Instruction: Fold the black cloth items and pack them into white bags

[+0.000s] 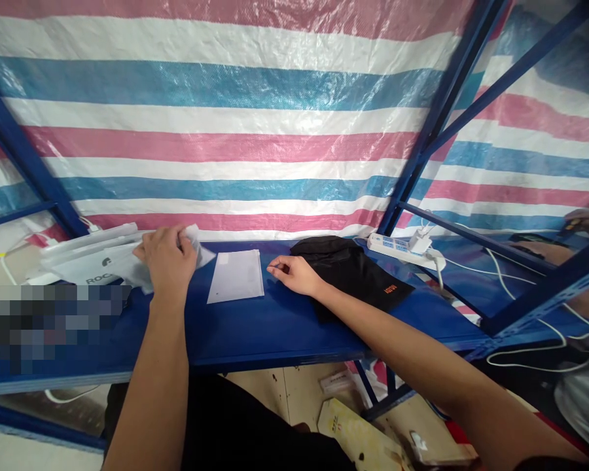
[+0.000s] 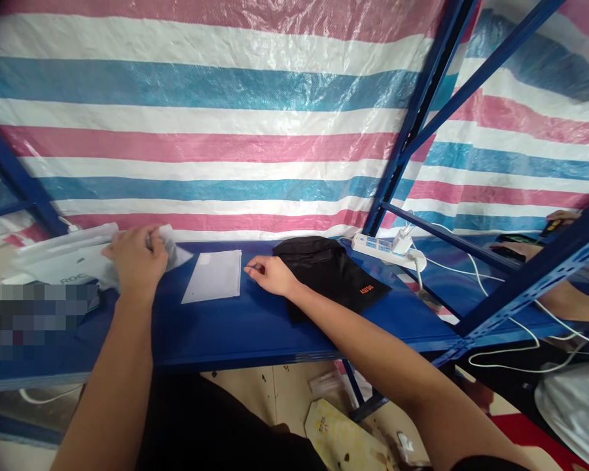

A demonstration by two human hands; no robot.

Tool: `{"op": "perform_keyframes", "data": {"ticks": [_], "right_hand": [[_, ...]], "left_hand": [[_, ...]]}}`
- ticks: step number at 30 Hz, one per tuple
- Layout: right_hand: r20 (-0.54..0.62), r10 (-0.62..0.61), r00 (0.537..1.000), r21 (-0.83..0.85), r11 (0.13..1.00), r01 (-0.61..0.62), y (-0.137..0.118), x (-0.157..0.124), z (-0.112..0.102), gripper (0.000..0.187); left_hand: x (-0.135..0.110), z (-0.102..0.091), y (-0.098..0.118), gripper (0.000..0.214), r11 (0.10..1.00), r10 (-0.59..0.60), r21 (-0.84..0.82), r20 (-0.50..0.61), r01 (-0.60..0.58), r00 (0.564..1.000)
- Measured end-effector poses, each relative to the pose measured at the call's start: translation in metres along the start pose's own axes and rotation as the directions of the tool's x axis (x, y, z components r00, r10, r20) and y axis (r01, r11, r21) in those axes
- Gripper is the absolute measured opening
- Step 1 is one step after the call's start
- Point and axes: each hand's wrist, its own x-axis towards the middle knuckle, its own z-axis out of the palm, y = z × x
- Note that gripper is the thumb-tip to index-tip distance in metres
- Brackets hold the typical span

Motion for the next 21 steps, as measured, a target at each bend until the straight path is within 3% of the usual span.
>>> {"op": "perform_keyframes", "data": {"ticks": [2, 4, 7, 9, 10, 13, 18, 21], "right_hand": [[-0.091, -0.047, 0.995, 0.138, 0.989, 0.060, -0.001, 0.003, 0.004, 0.038], [-0.158, -0.084, 0.984, 0.312, 0.941, 0.131, -0.004, 0.006, 0.007, 0.054], [-0.163, -0.111, 0.980, 0.480, 0.859, 0.177, -0.007, 0.007, 0.008, 0.064], [-0.158, -0.081, 0.984, 0.500, 0.853, 0.151, -0.005, 0.007, 0.007, 0.055], [-0.161, -0.055, 0.985, 0.499, 0.857, 0.129, -0.004, 0.007, 0.006, 0.049], [-0.181, -0.018, 0.983, 0.474, 0.874, 0.104, -0.001, 0.005, 0.003, 0.043], [-0.164, -0.121, 0.979, 0.323, 0.931, 0.169, -0.011, -0.001, -0.002, 0.040], [-0.228, -0.025, 0.973, 0.372, 0.922, 0.110, -0.008, 0.002, -0.005, 0.045]], "left_hand": [[-0.005, 0.001, 0.016, 0.040, 0.983, 0.148, -0.093, -0.101, -0.157, 0.984], [-0.012, 0.007, 0.032, 0.042, 0.933, 0.300, -0.184, -0.075, -0.309, 0.951], [-0.025, 0.023, 0.055, 0.042, 0.799, 0.559, -0.307, 0.057, -0.518, 0.827], [-0.034, 0.031, 0.066, 0.042, 0.724, 0.663, -0.360, 0.126, -0.588, 0.738], [-0.038, 0.034, 0.069, 0.040, 0.705, 0.685, -0.376, 0.145, -0.601, 0.714], [-0.044, 0.038, 0.076, 0.030, 0.699, 0.691, -0.397, 0.159, -0.595, 0.705], [-0.043, 0.037, 0.076, 0.027, 0.695, 0.695, -0.392, 0.152, -0.603, 0.703], [-0.035, 0.035, 0.066, 0.027, 0.721, 0.672, -0.350, 0.144, -0.598, 0.726]]}}
